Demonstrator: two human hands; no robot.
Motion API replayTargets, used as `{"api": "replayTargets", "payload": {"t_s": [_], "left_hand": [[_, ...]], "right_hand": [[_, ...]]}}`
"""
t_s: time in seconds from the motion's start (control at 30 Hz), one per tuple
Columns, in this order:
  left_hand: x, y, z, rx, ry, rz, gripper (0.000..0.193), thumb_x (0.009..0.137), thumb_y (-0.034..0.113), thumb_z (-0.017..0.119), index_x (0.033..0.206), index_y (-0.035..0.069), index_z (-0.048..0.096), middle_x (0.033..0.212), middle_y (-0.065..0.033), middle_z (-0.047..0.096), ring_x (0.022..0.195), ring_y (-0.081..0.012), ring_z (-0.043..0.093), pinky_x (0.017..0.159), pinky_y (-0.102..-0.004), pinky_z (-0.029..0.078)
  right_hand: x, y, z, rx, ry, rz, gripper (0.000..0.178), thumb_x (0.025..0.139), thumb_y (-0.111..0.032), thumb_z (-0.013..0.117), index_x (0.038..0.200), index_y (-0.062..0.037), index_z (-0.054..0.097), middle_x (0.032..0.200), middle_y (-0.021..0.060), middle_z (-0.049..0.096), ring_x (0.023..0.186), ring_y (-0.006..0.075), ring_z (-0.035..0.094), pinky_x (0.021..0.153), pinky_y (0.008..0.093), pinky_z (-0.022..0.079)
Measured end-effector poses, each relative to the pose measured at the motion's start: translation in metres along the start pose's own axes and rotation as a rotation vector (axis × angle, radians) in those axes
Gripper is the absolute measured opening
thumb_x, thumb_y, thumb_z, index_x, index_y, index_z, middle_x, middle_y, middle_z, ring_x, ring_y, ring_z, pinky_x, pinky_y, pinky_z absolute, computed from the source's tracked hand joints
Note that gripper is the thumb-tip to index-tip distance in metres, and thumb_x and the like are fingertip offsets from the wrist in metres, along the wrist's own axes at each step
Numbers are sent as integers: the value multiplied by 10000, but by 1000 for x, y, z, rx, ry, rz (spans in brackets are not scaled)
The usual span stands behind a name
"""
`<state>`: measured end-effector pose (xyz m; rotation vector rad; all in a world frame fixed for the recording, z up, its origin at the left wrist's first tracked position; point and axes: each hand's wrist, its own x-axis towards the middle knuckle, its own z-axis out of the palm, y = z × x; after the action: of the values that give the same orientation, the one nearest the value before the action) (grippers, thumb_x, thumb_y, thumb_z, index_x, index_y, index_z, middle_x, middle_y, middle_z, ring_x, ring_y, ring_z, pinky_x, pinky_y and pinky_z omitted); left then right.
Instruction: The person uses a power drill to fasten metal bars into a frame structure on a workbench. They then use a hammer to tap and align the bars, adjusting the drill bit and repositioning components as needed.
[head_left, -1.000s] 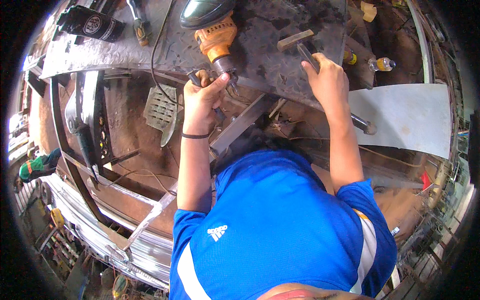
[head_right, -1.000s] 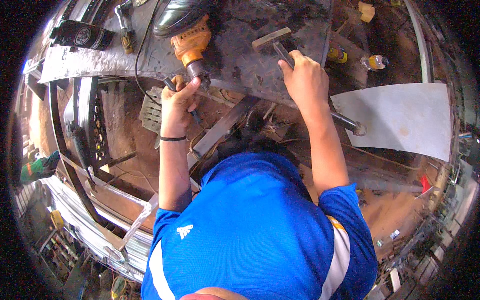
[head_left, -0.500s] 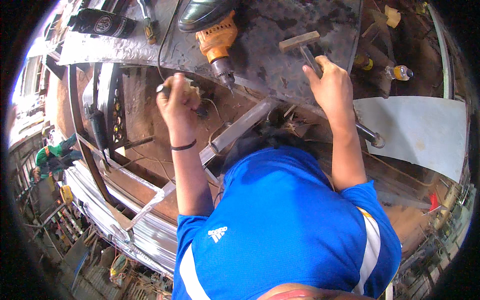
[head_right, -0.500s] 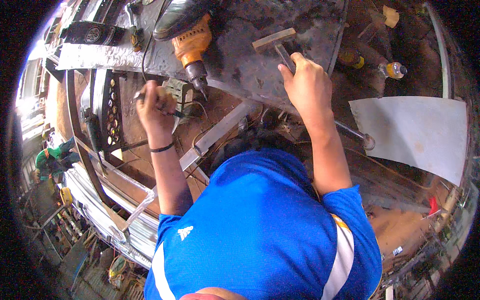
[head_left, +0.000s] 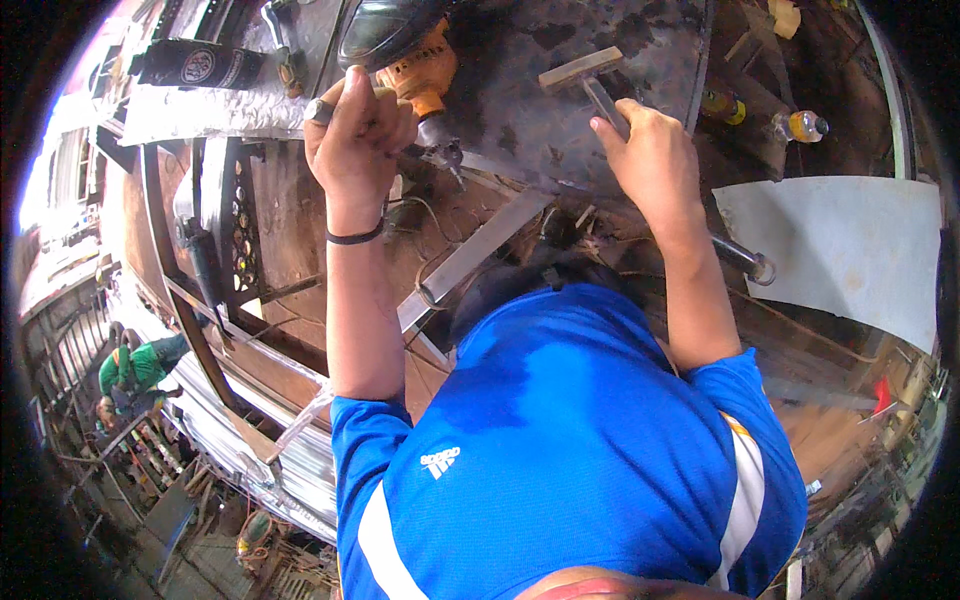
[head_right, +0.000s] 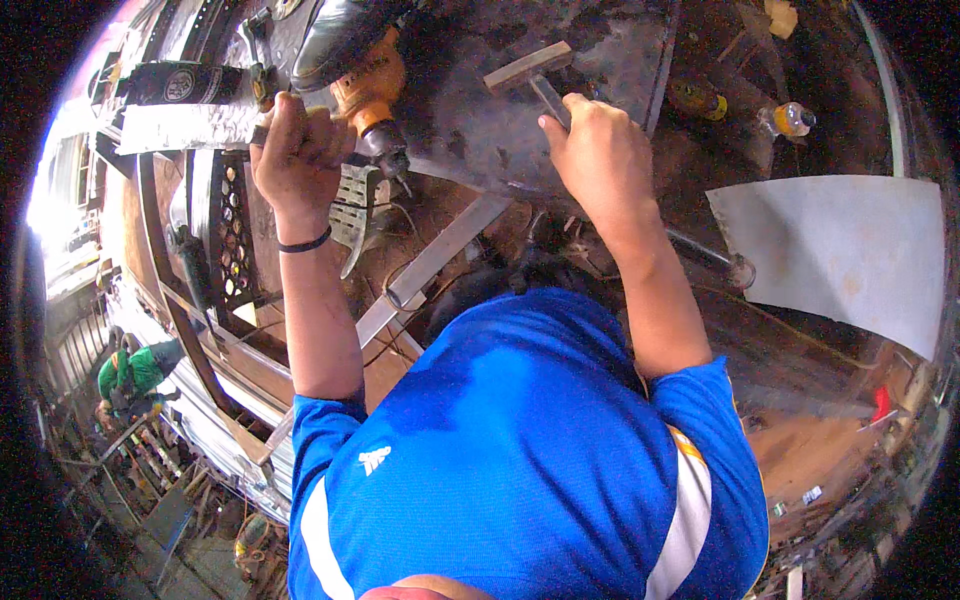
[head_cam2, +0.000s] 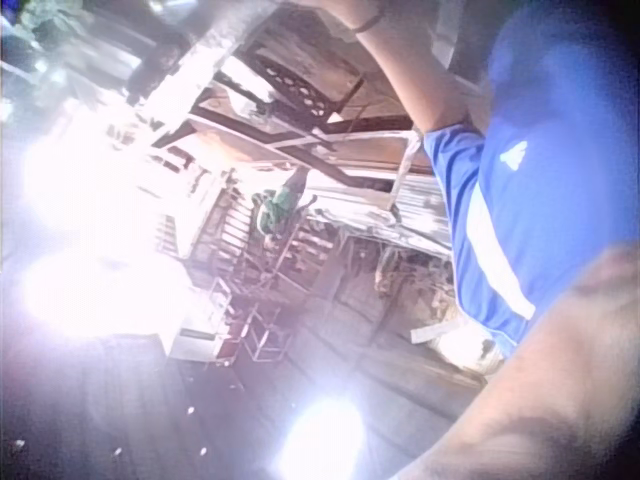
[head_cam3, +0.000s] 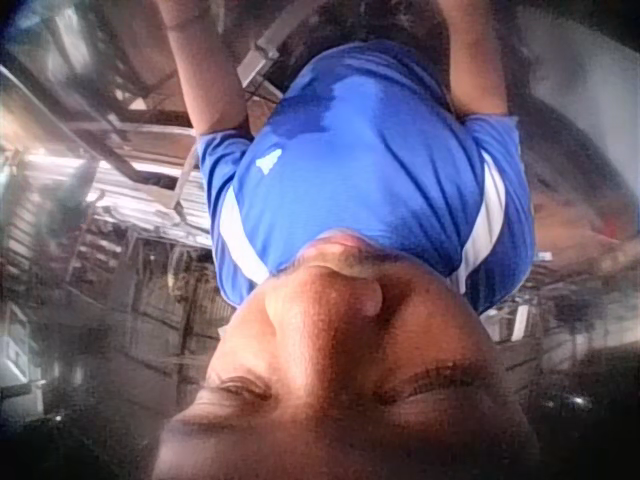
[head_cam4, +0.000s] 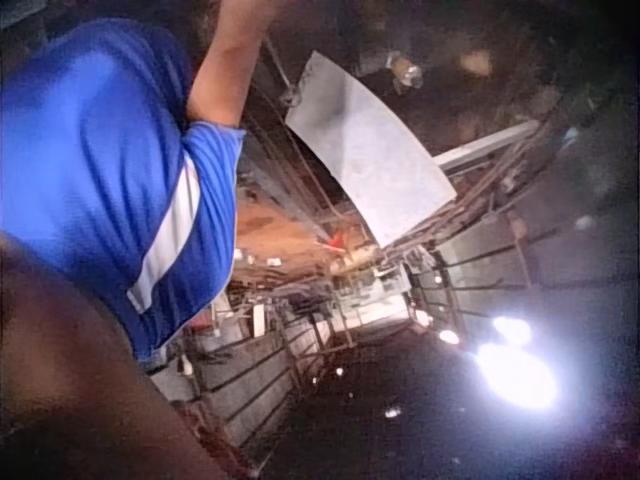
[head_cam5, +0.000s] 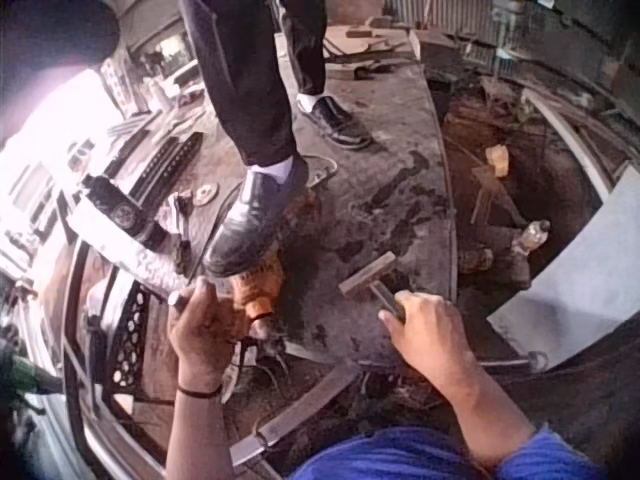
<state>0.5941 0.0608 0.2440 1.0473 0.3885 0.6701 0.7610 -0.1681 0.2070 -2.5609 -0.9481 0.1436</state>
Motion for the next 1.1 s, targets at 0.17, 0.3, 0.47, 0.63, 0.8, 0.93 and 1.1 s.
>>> {"api": "replayTargets", "payload": {"t_s": [0.17,0.3,0.47,0.63,0.8,0.93,1.1], "left_hand": [[3,-4,-1,-66,-103,1,416,1056,247,513,686,119,372,549,13,303,476,-105,254,486,-309,231],[3,-7,-7,-68,-223,3,301,1020,202,533,752,130,417,585,19,268,509,-132,228,521,-330,229],[-2,-6,-2,132,-237,15,273,966,160,581,734,75,465,630,-13,432,565,-115,364,544,-295,285],[-20,-10,13,582,-299,122,312,937,172,646,693,54,491,669,56,453,639,-67,402,572,-269,312],[-36,-14,27,912,-637,450,307,857,129,696,647,33,493,597,-134,482,544,-304,511,515,-410,391],[-59,-18,24,932,-670,515,309,793,132,727,635,51,474,599,-126,485,567,-354,535,529,-437,421],[-86,-15,-1,885,-577,505,340,772,102,716,607,60,422,581,-111,432,513,-329,449,494,-424,353]], "right_hand": [[-2,0,2,-7,31,-9,331,931,-307,695,1079,-11,712,971,234,724,919,411,711,806,489,576],[-2,-3,2,-19,31,8,325,935,-301,684,1069,-7,719,959,240,724,913,411,712,812,491,576],[1,-14,-8,6,-99,115,434,929,-359,693,1171,1,714,1096,255,709,1043,408,688,919,467,546],[-3,-16,-2,-29,-13,105,387,930,-339,690,1135,-12,720,1044,250,713,998,405,696,889,476,554],[-5,-16,5,-60,62,58,296,932,-299,686,1043,-29,731,915,234,719,886,416,703,787,500,567],[-8,-15,8,-71,111,42,313,932,-327,690,1047,-40,734,923,214,718,883,407,702,773,494,566],[-14,-12,17,-117,212,28,341,916,-363,709,1071,-61,740,945,174,703,884,381,701,753,476,568]]}}
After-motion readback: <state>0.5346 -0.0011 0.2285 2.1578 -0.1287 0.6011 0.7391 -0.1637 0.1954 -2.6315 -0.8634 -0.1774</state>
